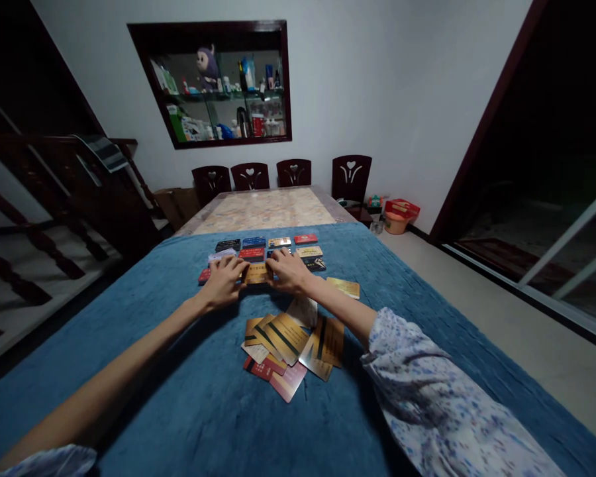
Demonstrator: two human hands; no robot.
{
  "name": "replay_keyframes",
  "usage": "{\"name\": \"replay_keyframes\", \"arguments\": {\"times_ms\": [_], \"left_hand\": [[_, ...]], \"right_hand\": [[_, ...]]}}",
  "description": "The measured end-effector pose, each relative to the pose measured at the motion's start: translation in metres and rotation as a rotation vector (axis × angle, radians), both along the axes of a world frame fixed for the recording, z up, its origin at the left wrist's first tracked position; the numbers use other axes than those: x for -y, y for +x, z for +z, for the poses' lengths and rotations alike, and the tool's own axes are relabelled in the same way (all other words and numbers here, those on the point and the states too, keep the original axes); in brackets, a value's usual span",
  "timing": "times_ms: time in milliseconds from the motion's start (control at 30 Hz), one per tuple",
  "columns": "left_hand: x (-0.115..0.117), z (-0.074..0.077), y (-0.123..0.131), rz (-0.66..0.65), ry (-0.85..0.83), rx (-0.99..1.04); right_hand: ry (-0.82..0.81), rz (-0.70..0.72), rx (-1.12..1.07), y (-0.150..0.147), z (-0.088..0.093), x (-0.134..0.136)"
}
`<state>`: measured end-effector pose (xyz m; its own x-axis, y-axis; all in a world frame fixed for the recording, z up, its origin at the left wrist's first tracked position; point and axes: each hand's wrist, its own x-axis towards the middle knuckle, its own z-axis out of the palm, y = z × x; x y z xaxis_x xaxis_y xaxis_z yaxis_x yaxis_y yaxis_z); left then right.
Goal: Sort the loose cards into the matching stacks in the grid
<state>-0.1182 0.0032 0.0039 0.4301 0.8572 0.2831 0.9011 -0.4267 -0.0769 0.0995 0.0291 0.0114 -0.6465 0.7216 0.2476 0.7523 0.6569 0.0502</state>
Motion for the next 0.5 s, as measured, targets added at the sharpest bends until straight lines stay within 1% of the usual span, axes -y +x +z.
{"name": "replay_keyframes", "arguments": {"times_ms": [233, 367, 500], "left_hand": [[-0.022, 0.009, -0.019, 0.050, -0.088, -0.040], [-0.033, 0.011, -0.024, 0.058, -0.128, -0.095], [-0.042, 0.010, -0.027, 0.083, -0.175, -0.159]], "right_hand": [[-0.098, -0.026, 0.043, -0.024, 0.010, -0.018], [-0.157, -0.027, 0.060, -0.033, 0.011, -0.030], [-0.204, -0.038, 0.084, -0.039, 0.009, -0.039]]}}
